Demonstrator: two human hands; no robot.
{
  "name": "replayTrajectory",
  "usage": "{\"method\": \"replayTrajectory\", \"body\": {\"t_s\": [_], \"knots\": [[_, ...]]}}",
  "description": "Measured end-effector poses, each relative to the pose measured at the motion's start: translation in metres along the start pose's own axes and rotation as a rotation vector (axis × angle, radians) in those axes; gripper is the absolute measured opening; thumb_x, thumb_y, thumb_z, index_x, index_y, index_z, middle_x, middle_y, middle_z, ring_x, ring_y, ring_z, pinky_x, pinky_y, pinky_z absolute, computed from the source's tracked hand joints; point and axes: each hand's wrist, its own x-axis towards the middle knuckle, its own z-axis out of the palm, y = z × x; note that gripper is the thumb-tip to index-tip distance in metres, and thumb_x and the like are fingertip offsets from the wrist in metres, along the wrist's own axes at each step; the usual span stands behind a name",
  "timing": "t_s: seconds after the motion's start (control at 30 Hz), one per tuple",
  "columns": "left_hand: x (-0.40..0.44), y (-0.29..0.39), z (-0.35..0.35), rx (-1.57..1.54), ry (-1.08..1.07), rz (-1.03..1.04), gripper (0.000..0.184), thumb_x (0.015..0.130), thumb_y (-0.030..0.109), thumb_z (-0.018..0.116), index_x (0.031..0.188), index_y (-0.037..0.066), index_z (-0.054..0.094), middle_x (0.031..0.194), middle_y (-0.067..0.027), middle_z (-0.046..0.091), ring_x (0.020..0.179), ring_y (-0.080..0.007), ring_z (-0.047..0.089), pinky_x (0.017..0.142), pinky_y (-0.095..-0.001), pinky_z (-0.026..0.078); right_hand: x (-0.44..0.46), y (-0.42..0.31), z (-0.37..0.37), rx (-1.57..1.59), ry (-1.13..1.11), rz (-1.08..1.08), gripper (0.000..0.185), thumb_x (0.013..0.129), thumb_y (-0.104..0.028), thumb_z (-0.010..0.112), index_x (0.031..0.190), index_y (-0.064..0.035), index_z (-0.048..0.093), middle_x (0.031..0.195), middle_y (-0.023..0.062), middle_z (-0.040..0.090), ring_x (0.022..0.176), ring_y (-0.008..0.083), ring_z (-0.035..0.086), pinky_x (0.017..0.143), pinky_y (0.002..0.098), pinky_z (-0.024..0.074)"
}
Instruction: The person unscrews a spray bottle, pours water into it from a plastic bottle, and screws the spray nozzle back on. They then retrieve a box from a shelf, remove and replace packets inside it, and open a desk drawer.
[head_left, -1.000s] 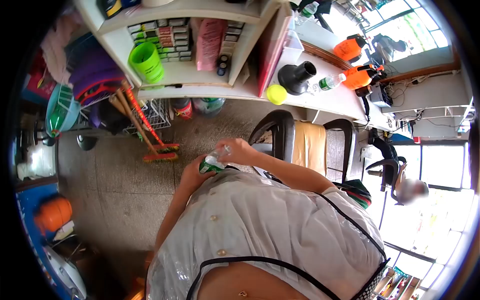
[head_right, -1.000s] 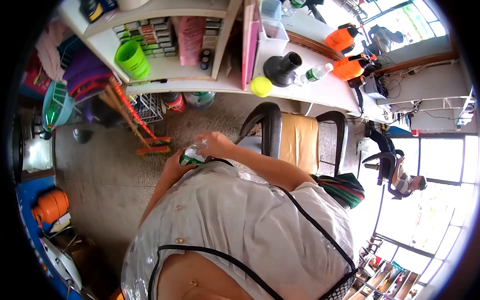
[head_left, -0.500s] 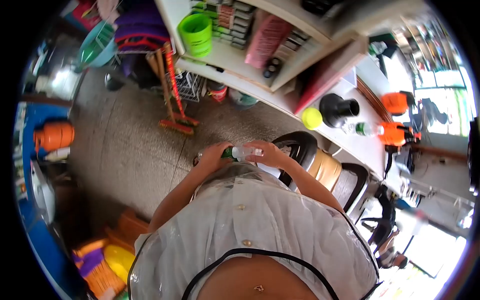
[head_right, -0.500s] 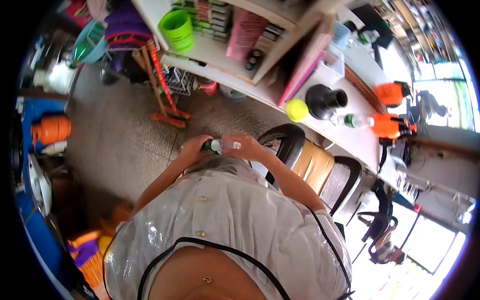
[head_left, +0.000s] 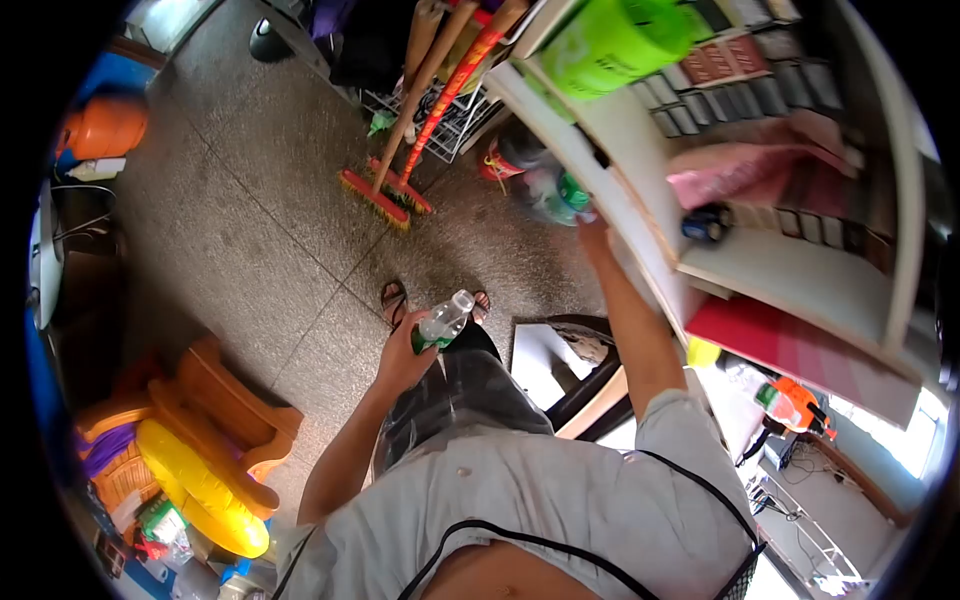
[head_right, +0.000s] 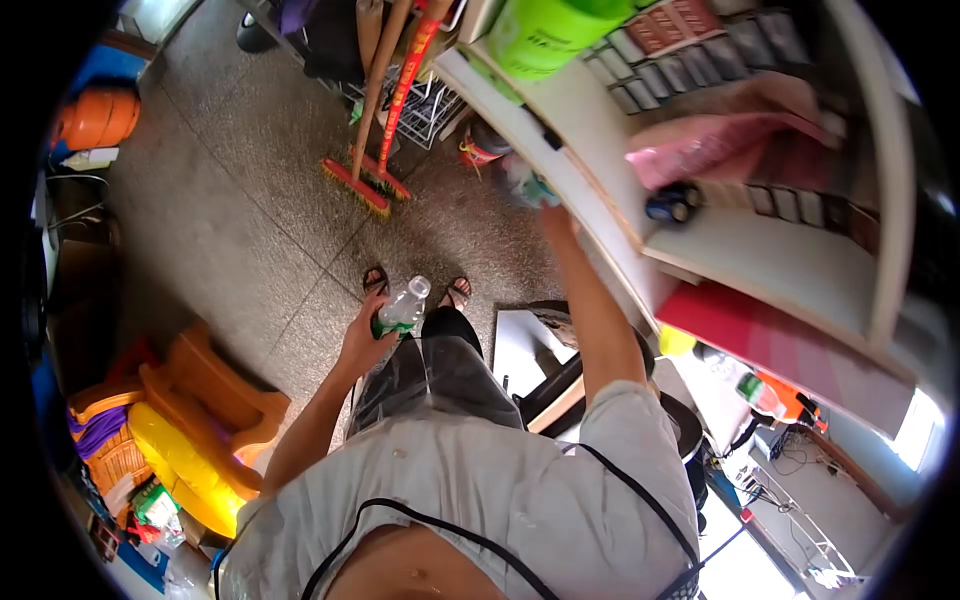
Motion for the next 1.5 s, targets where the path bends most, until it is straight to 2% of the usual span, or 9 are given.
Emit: {"method": "replayTrajectory", "body": {"t_s": [0.27,0.5,0.77,0.83,0.97,1.07,1.17,1.37,1.5], "knots": [[0.031,-0.09,0.0,-0.058,-0.018,-0.264,0.047,0.068,0.008,0.066,0.11,0.004,0.048,0.097,-0.0151,0.059,0.093,-0.0283,0.059,0.08,-0.0348,0.044,0.163,0.01,0.056,-0.183,0.609,-0.3,0.057,0.081,-0.037,0.054,0.128,-0.0076,0.042,0.124,0.0184,0.048,0.111,0.0359,0.048,0.094,0.0432,0.0377],[0.031,-0.122,0.028,-0.167,-0.092,-0.287,0.046,0.069,0.009,0.067,0.111,0.005,0.047,0.097,-0.0164,0.059,0.094,-0.0308,0.059,0.081,-0.0341,0.044,0.207,0.012,0.08,-0.483,0.244,-0.362,0.045,0.077,-0.034,0.059,0.114,-0.009,0.057,0.114,0.0182,0.055,0.105,0.0354,0.053,0.09,0.0421,0.0418],[0.049,-0.106,0.028,-0.043,-0.123,-0.265,0.046,0.069,0.013,0.067,0.11,0.005,0.047,0.096,-0.0163,0.06,0.092,-0.0319,0.059,0.078,-0.0354,0.045,0.19,0.068,0.049,-0.494,0.335,-0.366,0.023,0.073,-0.026,0.063,0.088,-0.0085,0.067,0.09,0.0185,0.064,0.082,0.0307,0.062,0.073,0.0404,0.0485],[0.052,-0.102,0.026,-0.036,-0.124,-0.247,0.046,0.069,0.015,0.068,0.109,0.005,0.047,0.096,-0.0164,0.06,0.092,-0.0319,0.059,0.077,-0.0356,0.045,0.154,0.06,0.019,-0.09,0.508,-0.425,0.021,0.075,-0.021,0.063,0.088,-0.0042,0.065,0.086,0.0175,0.064,0.076,0.03,0.062,0.069,0.0381,0.0479],[0.06,-0.092,0.024,-0.094,-0.142,-0.306,0.051,0.07,0.014,0.069,0.114,0.003,0.047,0.101,-0.0137,0.058,0.096,-0.0257,0.056,0.084,-0.0337,0.042,0.029,0.023,-0.014,-0.097,0.67,-0.565,0.015,0.077,-0.011,0.062,0.089,-0.0019,0.062,0.078,0.0142,0.061,0.068,0.0303,0.058,0.067,0.0379,0.0462],[0.061,-0.089,0.028,-0.136,-0.131,-0.326,0.048,0.072,0.012,0.069,0.114,0.003,0.047,0.101,-0.013,0.058,0.095,-0.0238,0.056,0.083,-0.0328,0.042,-0.071,-0.002,-0.029,-0.219,0.526,-0.591,0.02,0.075,-0.006,0.064,0.096,-0.0043,0.062,0.104,0.0143,0.056,0.094,0.0303,0.053,0.082,0.0424,0.0396],[0.056,-0.101,0.039,-0.226,-0.128,-0.274,0.042,0.074,0.01,0.068,0.111,0.003,0.049,0.1,-0.0099,0.057,0.093,-0.0197,0.056,0.082,-0.0306,0.042,-0.145,-0.026,-0.022,-0.16,0.418,-0.685,0.019,0.069,-0.003,0.068,0.086,-0.0102,0.063,0.095,0.005,0.053,0.089,0.0224,0.049,0.078,0.0359,0.0373],[0.045,-0.109,0.049,-0.15,-0.147,-0.287,0.042,0.074,0.012,0.068,0.11,0.003,0.049,0.098,-0.0098,0.057,0.093,-0.0208,0.056,0.082,-0.0311,0.042,-0.098,-0.044,0.113,0.145,0.211,-0.69,0.018,0.071,-0.002,0.065,0.088,-0.0061,0.06,0.099,0.0095,0.055,0.092,0.0301,0.05,0.08,0.0409,0.0388],[0.032,-0.131,0.051,-0.132,-0.071,-0.287,0.043,0.072,0.017,0.07,0.107,0.004,0.049,0.093,-0.0161,0.06,0.088,-0.0315,0.06,0.076,-0.0352,0.046,-0.021,-0.086,0.213,0.211,0.19,-0.752,0.018,0.071,-0.005,0.063,0.088,-0.007,0.061,0.099,0.0106,0.054,0.095,0.0322,0.049,0.083,0.0413,0.0398]]}}
